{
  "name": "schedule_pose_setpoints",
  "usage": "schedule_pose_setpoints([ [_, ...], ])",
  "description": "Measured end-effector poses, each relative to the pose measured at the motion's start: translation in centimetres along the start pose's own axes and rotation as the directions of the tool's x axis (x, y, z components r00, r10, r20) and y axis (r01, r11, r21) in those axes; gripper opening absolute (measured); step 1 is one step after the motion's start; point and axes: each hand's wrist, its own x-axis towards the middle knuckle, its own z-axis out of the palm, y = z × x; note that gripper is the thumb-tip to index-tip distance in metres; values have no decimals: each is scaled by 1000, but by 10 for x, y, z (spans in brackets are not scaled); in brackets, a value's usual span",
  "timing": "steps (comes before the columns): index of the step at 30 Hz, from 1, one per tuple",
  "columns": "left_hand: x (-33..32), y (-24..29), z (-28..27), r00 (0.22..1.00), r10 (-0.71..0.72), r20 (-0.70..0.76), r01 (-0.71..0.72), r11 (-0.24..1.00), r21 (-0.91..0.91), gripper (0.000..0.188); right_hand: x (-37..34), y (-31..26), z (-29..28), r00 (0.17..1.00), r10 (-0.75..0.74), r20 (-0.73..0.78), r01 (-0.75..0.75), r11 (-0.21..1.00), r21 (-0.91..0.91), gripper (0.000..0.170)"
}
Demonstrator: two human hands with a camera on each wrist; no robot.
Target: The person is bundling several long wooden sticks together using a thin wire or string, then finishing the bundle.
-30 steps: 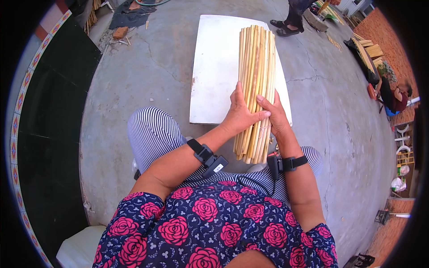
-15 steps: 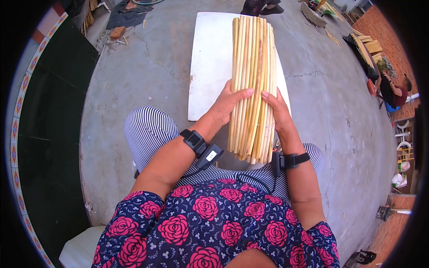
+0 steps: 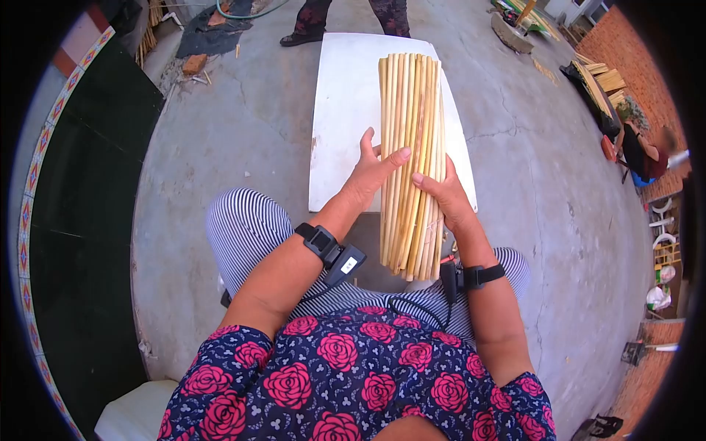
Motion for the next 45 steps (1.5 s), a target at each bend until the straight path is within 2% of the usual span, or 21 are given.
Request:
schedule_pose_setpoints([
  [1,3,3,-2,1000,22,-9,-22,999,35,120,-1,3,2,999,-46,-11,45,995,-94,91],
  [2,3,1,0,995,101,-18,-100,995,20,117,-2,6,4,996,-93,-16,88,978,-187,92],
  [5,3,2,2,982,187,-22,-185,981,58,110,-5,12,6,984,-179,12,170,908,-384,97],
  [6,2,3,3,979,202,-29,-202,979,10,101,-6,8,7,991,-134,7,129,935,-330,99],
  [12,2,0,1,981,184,-58,-187,981,-50,91,-5,12,3,988,-152,1,141,919,-368,97],
  [15,4,-3,0,981,181,-63,-184,982,-48,90,-5,14,3,994,-114,2,109,949,-297,97],
  [21,15,-23,-12,999,43,24,-37,979,-198,88,-7,17,5,997,-61,-43,53,985,-165,92],
  [22,11,-23,-10,1000,19,-16,-21,986,-163,88,-7,15,7,997,-35,-67,27,992,-126,91],
  [27,7,-27,-3,992,-60,108,80,978,-194,86,-5,13,3,989,93,-113,-76,986,147,83],
  [28,6,-25,-4,987,-74,141,100,977,-187,86,-4,12,1,994,76,-82,-61,984,169,76],
  [29,6,-23,-3,981,-87,175,118,977,-178,85,-4,12,-1,992,90,-92,-72,980,185,74],
  [32,5,-19,1,990,-53,132,74,984,-163,82,-4,11,-3,986,115,-118,-88,972,218,68],
  [34,7,-18,4,993,-14,120,34,985,-167,81,-2,10,-4,991,106,-84,-82,963,257,68],
  [37,6,-14,6,997,-59,54,66,986,-154,80,-3,7,0,993,90,-72,-67,959,277,69],
  [40,4,-17,9,999,-39,34,44,988,-149,80,-4,7,-4,993,90,-79,-66,960,272,69],
  [43,7,-16,4,980,-61,190,95,980,-176,76,-4,9,-5,991,93,-94,-64,961,268,70],
  [45,10,-20,3,983,-38,178,70,981,-179,70,-4,8,-5,990,96,-102,-66,962,265,71],
])
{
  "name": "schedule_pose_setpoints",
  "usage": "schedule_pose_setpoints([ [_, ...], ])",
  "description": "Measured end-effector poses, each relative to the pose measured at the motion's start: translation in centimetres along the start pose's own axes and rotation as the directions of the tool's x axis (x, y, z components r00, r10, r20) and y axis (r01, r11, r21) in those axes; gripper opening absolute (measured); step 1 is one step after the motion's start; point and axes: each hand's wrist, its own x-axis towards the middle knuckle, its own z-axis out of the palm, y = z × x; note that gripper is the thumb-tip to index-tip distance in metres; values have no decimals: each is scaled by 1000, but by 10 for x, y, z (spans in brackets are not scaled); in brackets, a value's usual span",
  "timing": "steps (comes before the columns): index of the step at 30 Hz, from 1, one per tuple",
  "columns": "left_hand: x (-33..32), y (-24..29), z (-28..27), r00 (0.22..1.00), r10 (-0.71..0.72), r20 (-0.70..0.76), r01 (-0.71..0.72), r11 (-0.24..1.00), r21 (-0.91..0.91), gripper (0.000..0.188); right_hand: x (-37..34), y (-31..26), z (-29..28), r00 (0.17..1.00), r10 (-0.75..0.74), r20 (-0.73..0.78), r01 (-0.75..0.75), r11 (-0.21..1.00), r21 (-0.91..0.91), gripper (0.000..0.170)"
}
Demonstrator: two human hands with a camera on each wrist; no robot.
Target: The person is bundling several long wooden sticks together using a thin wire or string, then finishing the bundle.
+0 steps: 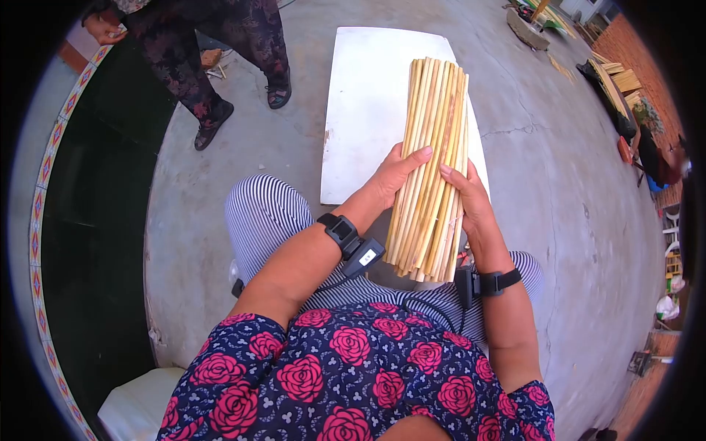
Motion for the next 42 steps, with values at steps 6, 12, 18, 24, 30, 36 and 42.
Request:
schedule_pose_setpoints([
  [6,0,-3,0,998,26,-52,-27,999,-24,66,4,1,0,1000,-29,6,29,1000,-11,69],
  [12,-1,-1,6,994,-84,-67,86,996,24,73,10,5,-10,998,20,-61,-12,992,127,57],
  [18,-3,3,11,992,-127,-24,129,983,128,76,10,5,-15,996,25,-86,-7,978,206,51],
  [24,-1,4,17,994,-86,-69,101,959,265,75,17,7,-26,998,38,-55,-24,975,222,47],
  [30,-5,5,15,984,-176,2,173,967,185,78,21,10,-38,999,34,-11,-29,955,297,47],
  [36,0,-3,8,991,-131,29,123,975,188,78,24,13,-36,999,6,-33,5,951,309,46],
  [42,2,-8,7,987,-93,-133,135,929,346,84,31,18,-41,995,91,-42,-72,939,336,41],
])
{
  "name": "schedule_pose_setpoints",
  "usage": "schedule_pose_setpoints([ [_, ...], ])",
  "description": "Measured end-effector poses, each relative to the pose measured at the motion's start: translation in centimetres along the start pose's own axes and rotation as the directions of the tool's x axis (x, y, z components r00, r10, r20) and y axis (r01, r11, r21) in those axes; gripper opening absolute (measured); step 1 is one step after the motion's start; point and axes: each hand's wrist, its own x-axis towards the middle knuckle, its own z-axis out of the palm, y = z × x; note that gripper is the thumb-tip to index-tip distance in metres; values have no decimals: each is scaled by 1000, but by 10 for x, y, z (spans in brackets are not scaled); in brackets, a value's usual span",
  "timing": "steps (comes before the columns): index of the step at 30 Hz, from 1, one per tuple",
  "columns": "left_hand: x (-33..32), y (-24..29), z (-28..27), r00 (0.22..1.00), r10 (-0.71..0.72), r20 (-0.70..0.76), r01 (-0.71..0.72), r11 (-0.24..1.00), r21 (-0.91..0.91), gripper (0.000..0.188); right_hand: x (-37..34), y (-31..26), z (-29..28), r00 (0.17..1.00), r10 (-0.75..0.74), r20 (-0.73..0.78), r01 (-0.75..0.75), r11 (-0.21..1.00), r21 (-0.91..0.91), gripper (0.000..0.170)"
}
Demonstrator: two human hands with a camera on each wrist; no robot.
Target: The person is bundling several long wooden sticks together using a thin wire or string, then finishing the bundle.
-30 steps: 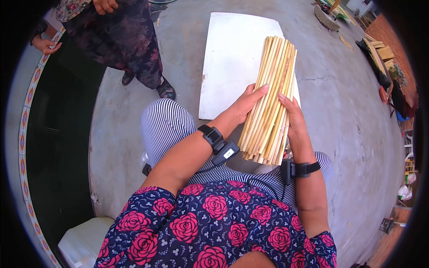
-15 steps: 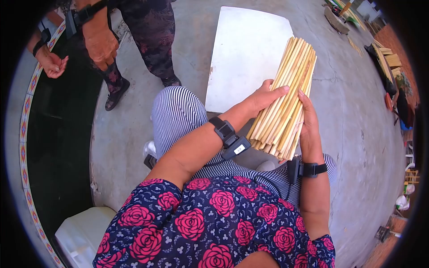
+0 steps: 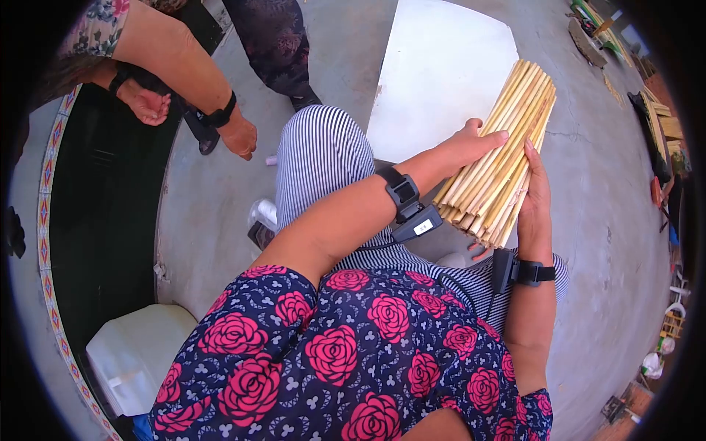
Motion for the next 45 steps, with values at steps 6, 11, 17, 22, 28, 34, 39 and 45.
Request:
schedule_pose_setpoints([
  [6,11,-5,6,977,153,-149,-103,950,296,82,5,-3,-7,998,68,-17,-69,997,-27,43],
  [11,11,-6,16,971,147,-189,-73,933,353,68,-4,-3,-6,991,130,33,-129,991,-44,44],
  [17,16,-5,18,965,165,-203,-73,915,398,68,-5,-2,-3,994,109,-21,-110,993,-52,43],
  [22,6,2,16,973,166,-159,-106,939,328,83,-11,-3,0,996,94,-11,-94,991,-92,41],
  [28,14,-7,17,987,160,26,-158,985,-73,93,0,2,-19,985,-137,-106,109,966,-234,45],
  [34,7,-3,16,993,114,28,-111,989,-95,93,-15,2,12,986,-131,-106,107,973,-205,48],
  [39,-2,6,15,995,88,41,-84,992,-90,91,-11,2,6,997,-73,-29,61,957,-283,57],
  [45,5,-16,5,995,53,-81,-62,991,-122,93,2,9,1,1000,20,-13,-24,940,-340,62],
])
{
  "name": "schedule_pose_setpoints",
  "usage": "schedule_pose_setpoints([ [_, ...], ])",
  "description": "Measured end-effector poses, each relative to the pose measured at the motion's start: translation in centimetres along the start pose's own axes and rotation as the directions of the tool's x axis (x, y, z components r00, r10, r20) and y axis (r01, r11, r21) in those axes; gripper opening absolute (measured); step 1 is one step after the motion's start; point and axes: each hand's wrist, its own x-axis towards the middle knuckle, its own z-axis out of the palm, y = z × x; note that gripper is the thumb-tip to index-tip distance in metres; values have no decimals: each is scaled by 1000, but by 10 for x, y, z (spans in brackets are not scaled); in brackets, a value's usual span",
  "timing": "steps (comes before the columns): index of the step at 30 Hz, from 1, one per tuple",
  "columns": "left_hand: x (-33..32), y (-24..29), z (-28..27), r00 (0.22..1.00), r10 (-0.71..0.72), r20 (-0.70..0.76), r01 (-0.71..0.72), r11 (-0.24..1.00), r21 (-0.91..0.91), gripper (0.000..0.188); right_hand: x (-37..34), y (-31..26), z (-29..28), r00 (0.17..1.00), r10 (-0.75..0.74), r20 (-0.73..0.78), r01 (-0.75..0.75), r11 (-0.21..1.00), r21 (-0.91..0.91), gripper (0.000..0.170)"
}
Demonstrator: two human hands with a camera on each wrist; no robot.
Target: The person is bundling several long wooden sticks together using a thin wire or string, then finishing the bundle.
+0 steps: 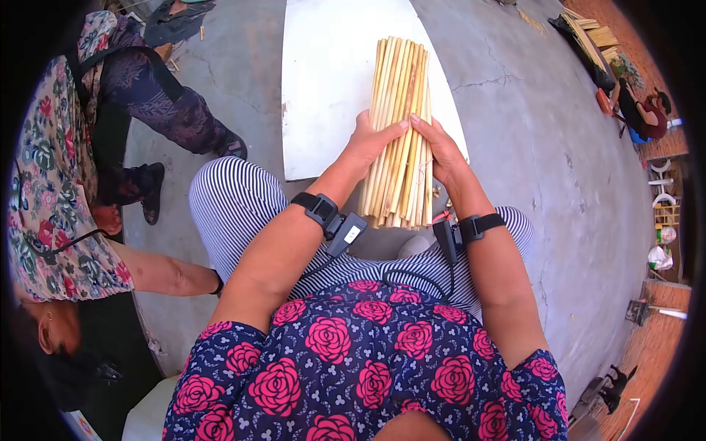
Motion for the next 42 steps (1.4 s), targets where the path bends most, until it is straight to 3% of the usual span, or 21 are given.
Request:
schedule_pose_setpoints([
  [6,6,-14,-17,979,121,-163,-108,990,89,101,16,10,18,999,-36,13,36,999,-7,62],
  [9,14,-24,-34,936,229,-267,-128,929,348,104,43,32,-3,989,27,145,-24,999,-25,60],
  [10,16,-30,-41,920,252,-299,-111,902,418,105,36,27,-1,992,127,0,-124,974,-187,54],
  [13,24,-43,-55,877,265,-402,35,797,603,105,36,35,-10,990,123,-75,-138,959,-248,51],
  [16,21,-40,-58,908,260,-329,-10,798,602,99,26,28,-19,995,45,-88,-69,953,-296,50],
  [19,13,-32,-52,905,250,-343,45,746,664,95,6,4,-19,998,33,-62,-60,860,-507,47],
  [22,11,-27,-51,911,267,-313,51,682,730,93,-9,-11,-20,992,69,-110,-127,683,-719,33],
  [26,7,-30,-52,909,309,-281,27,627,779,89,-40,-34,-20,990,131,-60,-118,492,-863,32],
  [28,3,-32,-50,907,316,-278,26,617,787,87,-56,-43,-19,997,75,-32,-65,495,-867,30],
  [30,4,-28,-55,910,306,-279,33,617,786,87,-56,-45,-22,1000,-9,-26,-17,539,-842,25],
  [33,-4,-27,-50,916,295,-273,49,593,804,87,-65,-53,-33,981,-182,-62,88,709,-700,17],
  [36,4,-20,-56,916,316,-246,25,568,823,87,-47,-61,-47,904,-357,-235,239,878,-414,18],
  [38,-2,-24,-55,925,317,-211,-3,559,829,88,-47,-62,-57,887,-336,-317,295,940,-173,20],
  [40,-9,-25,-51,927,334,-172,-59,581,811,91,-54,-61,-50,893,-333,-302,308,943,-130,21],
  [42,-16,-24,-45,928,370,-33,-129,403,906,92,-56,-61,-51,901,-328,-284,332,943,-35,22],
])
